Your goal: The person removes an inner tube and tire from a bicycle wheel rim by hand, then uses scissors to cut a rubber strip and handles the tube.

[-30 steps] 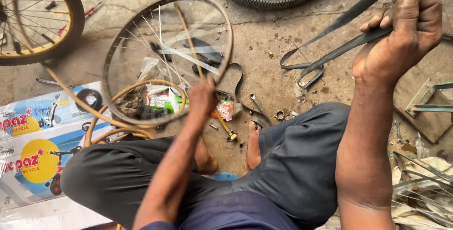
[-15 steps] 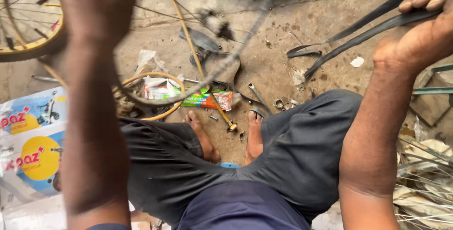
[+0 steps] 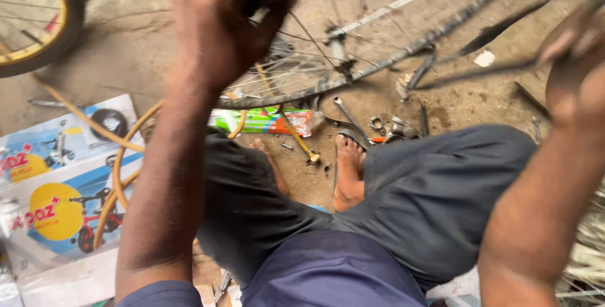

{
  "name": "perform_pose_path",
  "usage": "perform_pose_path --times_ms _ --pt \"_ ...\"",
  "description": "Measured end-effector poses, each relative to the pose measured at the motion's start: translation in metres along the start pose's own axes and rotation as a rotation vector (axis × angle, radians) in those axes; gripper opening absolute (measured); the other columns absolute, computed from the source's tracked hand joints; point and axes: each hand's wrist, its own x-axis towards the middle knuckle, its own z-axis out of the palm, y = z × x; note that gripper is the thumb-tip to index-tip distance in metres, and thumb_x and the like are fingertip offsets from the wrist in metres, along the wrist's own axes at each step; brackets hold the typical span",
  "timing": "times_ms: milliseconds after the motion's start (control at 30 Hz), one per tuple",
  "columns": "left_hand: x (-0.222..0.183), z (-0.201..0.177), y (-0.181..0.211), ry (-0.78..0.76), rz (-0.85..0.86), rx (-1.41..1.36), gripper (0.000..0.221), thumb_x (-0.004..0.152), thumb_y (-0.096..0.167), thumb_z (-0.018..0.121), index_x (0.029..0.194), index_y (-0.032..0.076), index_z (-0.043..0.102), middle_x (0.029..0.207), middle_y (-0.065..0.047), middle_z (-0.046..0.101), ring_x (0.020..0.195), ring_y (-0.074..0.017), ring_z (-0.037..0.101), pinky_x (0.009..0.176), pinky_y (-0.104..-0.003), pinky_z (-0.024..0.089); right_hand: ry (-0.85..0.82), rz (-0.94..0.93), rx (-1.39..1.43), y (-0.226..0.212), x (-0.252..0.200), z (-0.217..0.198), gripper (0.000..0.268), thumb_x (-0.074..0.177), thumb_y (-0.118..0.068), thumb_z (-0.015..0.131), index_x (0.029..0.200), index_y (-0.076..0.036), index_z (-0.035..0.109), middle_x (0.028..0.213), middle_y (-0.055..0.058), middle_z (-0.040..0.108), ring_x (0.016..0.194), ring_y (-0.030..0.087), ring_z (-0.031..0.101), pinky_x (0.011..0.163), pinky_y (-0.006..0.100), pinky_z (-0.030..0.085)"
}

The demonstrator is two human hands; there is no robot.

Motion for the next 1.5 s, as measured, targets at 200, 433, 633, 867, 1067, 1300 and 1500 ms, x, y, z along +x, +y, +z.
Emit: perform_pose_path --times_ms 200,433,633,867,1067,1300,1500 --pt "-0.022 -0.012 0.017 -0.044 -0.018 0.097 0.039 0.093 0.025 0.09 0.119 0.01 0.065 0.095 -0.009 0.065 0.075 -0.0302 0.064 0.063 -0.042 0.048 -1.114 -0.008 -0.426 -0.004 -0.136 0.154 0.016 0.088 -0.016 0.062 0.098 -0.006 0.069 0.091 0.011 0.067 0.088 0.029 0.066 0.083 0.041 0.055" --pt "-0.051 -0.034 0.038 -0.091 -0.092 -0.005 0.042 0.077 0.021 0.089 0.112 0.009 0.068 0.088 -0.008 0.063 0.074 -0.0293 0.063 0.063 -0.042 0.048 -1.704 0.053 -0.611 0.04 -0.176 0.245 0.026 0.077 -0.014 0.067 0.101 -0.003 0.064 0.087 0.018 0.067 0.084 0.041 0.066 0.072 0.051 0.053" --pt "-0.061 -0.041 0.023 -0.063 -0.137 -0.048 0.046 0.073 0.024 0.091 0.11 0.008 0.068 0.084 -0.008 0.062 0.071 -0.0284 0.063 0.061 -0.041 0.048 -1.476 0.09 -0.772 0.05 -0.132 0.264 0.009 0.081 -0.013 0.065 0.088 -0.007 0.066 0.079 0.015 0.067 0.081 0.039 0.066 0.069 0.052 0.051" --pt "-0.067 -0.047 -0.006 -0.029 -0.214 -0.074 0.036 0.074 0.016 0.084 0.105 0.007 0.07 0.083 -0.01 0.062 0.071 -0.0278 0.064 0.063 -0.039 0.049 -1.501 0.088 -0.854 0.068 -0.13 0.281 0.011 0.079 -0.013 0.067 0.085 -0.004 0.064 0.078 0.018 0.066 0.078 0.041 0.066 0.066 0.053 0.05" --pt "-0.075 -0.051 -0.019 -0.005 -0.286 -0.05 0.032 0.075 0.021 0.079 0.101 0.005 0.071 0.076 -0.01 0.058 0.065 -0.0259 0.061 0.062 -0.039 0.048 -1.521 0.158 -0.889 0.078 -0.14 0.279 0.011 0.079 -0.013 0.065 0.088 -0.005 0.067 0.079 0.018 0.068 0.078 0.042 0.067 0.066 0.053 0.052" --pt "-0.037 -0.03 0.005 -0.029 -0.209 -0.203 0.051 0.082 0.022 0.089 0.125 0.007 0.067 0.101 -0.013 0.068 0.086 -0.0283 0.068 0.076 -0.039 0.054 -1.521 0.141 -0.91 0.09 -0.135 0.276 0.018 0.071 -0.011 0.068 0.088 -0.006 0.068 0.081 0.019 0.069 0.08 0.042 0.068 0.068 0.054 0.053" --pt "-0.006 0.016 0.051 -0.228 -0.202 -0.34 0.067 0.073 0.018 0.09 0.133 0.007 0.063 0.114 -0.017 0.066 0.099 -0.0383 0.067 0.082 -0.043 0.055 -1.536 0.055 -0.944 0.095 -0.143 0.277 0.016 0.073 -0.011 0.068 0.088 -0.006 0.069 0.082 0.019 0.07 0.082 0.04 0.069 0.072 0.051 0.054"
